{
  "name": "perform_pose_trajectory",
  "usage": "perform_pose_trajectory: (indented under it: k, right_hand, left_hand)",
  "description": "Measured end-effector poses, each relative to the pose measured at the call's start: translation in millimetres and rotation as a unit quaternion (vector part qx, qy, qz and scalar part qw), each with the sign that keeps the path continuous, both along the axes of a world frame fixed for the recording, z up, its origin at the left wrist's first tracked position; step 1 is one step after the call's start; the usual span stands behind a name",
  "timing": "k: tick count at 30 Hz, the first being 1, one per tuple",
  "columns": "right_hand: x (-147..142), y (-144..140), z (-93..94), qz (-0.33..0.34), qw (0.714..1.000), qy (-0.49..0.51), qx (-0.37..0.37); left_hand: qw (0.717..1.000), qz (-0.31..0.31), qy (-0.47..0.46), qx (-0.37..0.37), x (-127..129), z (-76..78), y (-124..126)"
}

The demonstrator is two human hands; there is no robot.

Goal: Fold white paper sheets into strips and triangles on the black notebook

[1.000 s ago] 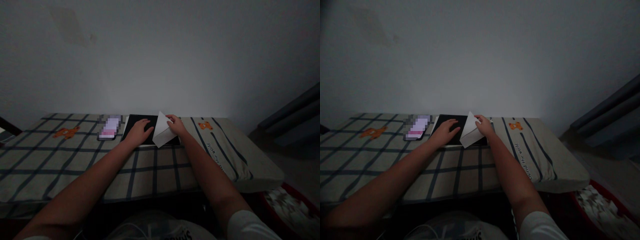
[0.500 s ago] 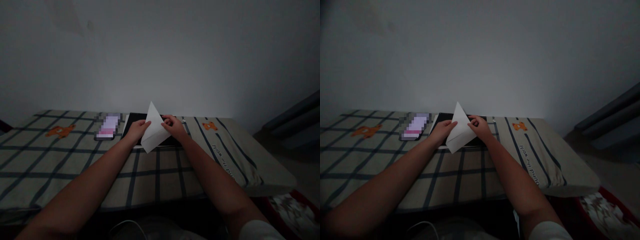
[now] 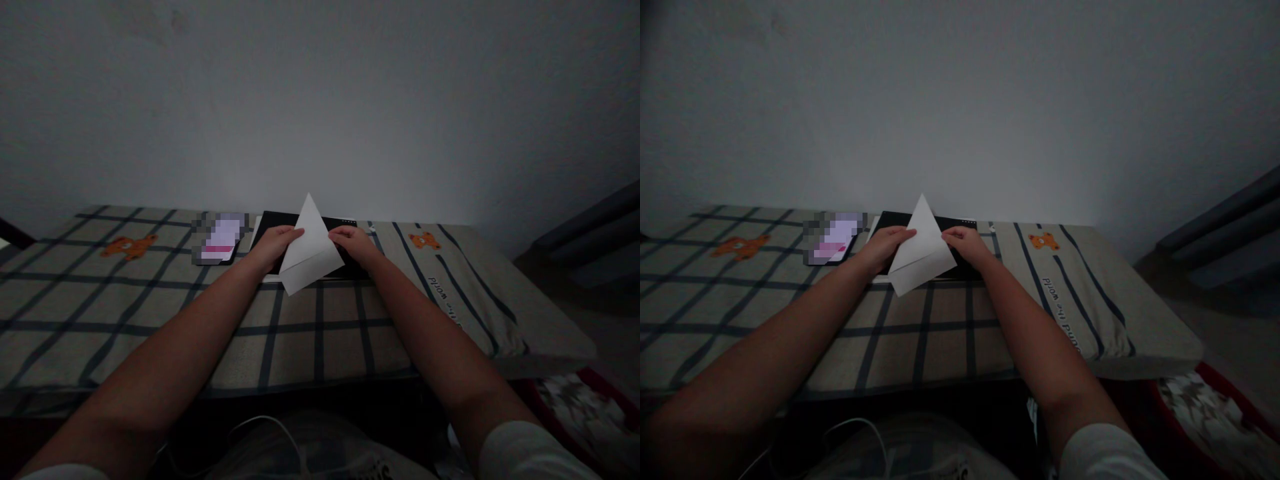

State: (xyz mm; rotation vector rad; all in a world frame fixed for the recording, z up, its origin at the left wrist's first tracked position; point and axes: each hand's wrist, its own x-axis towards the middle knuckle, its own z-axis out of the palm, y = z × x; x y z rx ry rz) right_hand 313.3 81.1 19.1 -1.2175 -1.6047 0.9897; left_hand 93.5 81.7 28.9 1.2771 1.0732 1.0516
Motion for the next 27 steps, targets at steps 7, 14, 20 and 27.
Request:
perform_pose_trajectory:
  k: [7,14,20,27]
  right_hand:
    - [-0.8,2.1,-1.9,0.024,0.999,0.02,-0.016]
    - [1.9,3.4,-2.0,0.041,0.999,0.011,-0.027]
    - [2.9,4.3,-1.0,0.013,0.999,-0.002,-0.031]
    - [1.1,2.7,0.2,0.018,0.999,0.005,-0.044]
  left_hand:
    - [0.992,0.077,0.081,0.064,-0.5,3.1,-3.2]
    - [0.992,0.072,0.093,0.053,-2.0,0.5,-2.2]
    - [0.997,0.016,0.07,0.029,-6.5,2.1,1.9]
    - [0.993,0.005,0.109,0.045,-10.3,1.8,5.0]
